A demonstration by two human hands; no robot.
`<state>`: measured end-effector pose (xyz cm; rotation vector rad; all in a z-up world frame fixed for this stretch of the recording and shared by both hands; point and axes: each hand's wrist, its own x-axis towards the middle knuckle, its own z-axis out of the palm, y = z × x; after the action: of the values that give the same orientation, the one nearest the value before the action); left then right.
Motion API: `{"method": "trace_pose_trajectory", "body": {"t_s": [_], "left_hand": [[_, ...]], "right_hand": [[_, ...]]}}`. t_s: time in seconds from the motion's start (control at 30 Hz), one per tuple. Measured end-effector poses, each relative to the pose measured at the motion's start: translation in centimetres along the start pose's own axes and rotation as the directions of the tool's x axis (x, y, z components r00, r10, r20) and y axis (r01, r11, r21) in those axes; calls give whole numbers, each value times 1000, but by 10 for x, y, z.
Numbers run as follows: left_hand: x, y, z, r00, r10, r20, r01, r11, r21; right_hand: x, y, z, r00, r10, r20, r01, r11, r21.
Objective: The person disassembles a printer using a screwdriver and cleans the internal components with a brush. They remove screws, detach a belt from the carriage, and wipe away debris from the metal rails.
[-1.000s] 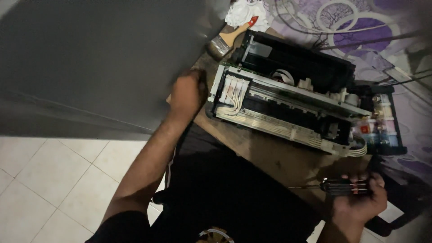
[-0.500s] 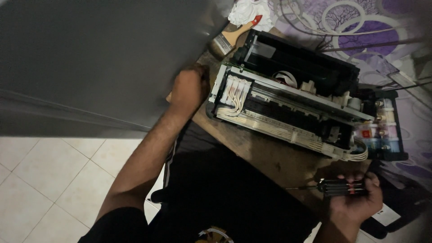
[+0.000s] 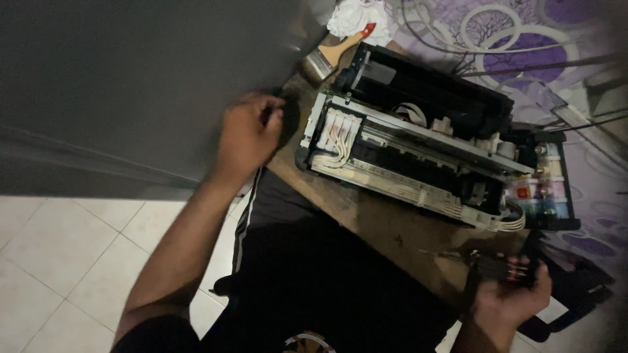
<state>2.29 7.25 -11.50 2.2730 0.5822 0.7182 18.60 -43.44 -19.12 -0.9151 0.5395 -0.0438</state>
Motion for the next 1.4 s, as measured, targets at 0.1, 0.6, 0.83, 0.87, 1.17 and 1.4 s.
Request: {"method": "trace_pose_trajectory", "body": {"t_s": [0.1, 0.6, 0.83, 0.87, 1.17, 1.4], "left_hand": [[-7, 38, -42, 1000, 14, 3, -13, 998, -61], [-47, 55, -51, 354, -210, 911, -31, 971, 236], [-111, -5, 52, 455, 194, 869, -156, 978, -137], [-113, -9, 55, 453, 198, 869, -160, 977, -140], [-135, -27, 72, 719, 256, 646, -99, 958, -270], [-140, -22, 74, 765, 314, 562, -272, 949, -160]], "right_hand": [[12, 7, -17, 1000, 14, -28, -12, 998, 59], [-29, -3, -36, 842, -210, 496, 521, 82, -850], [-47, 6, -10, 767, 9, 642, 642, 7, -767], [-43, 11, -12, 768, 4, 640, 640, 7, -768], [-89, 20, 41, 598, -19, 801, 796, 132, -591], [-97, 14, 39, 398, -143, 906, 912, 165, -375]]}}
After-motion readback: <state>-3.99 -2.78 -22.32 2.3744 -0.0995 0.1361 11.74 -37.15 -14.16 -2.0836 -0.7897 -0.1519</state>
